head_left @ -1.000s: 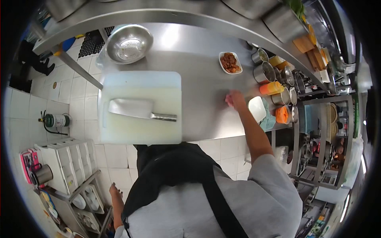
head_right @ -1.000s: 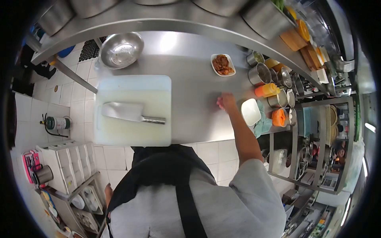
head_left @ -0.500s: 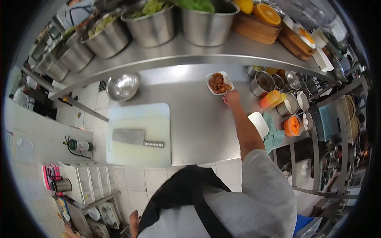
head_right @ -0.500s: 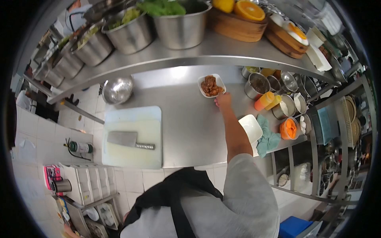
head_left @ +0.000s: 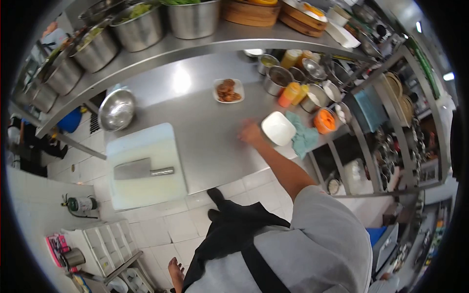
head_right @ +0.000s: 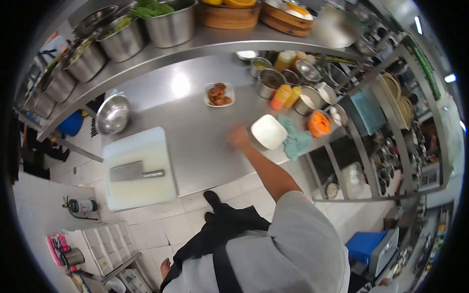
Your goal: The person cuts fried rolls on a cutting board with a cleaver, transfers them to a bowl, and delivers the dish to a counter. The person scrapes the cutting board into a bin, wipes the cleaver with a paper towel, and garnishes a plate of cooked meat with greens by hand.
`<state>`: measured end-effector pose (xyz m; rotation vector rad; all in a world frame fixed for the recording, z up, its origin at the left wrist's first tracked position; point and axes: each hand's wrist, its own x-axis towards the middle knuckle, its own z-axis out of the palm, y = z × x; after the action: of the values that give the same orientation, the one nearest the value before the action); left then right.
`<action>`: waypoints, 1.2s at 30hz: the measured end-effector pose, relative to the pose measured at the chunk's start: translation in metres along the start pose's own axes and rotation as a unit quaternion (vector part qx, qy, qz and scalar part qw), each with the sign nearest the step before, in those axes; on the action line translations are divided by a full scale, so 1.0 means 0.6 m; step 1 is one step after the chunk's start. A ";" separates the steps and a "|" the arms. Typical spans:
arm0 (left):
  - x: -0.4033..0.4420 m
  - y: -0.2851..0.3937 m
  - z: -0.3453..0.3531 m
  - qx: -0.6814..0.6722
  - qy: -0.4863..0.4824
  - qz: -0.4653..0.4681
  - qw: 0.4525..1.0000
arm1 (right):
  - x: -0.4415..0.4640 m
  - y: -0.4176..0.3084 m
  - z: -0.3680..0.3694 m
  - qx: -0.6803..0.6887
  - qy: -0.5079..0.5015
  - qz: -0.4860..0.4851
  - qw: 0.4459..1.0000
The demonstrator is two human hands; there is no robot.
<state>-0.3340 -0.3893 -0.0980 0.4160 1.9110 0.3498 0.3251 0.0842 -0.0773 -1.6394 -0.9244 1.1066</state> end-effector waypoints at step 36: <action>-0.235 0.564 0.516 0.119 -0.177 0.162 0.964 | -0.159 -0.666 -0.684 -0.293 -0.131 -0.301 0.898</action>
<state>0.0437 -0.1349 0.0523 0.8970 1.5365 0.2388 0.6489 0.0004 0.3970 -1.4864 -1.9345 0.6403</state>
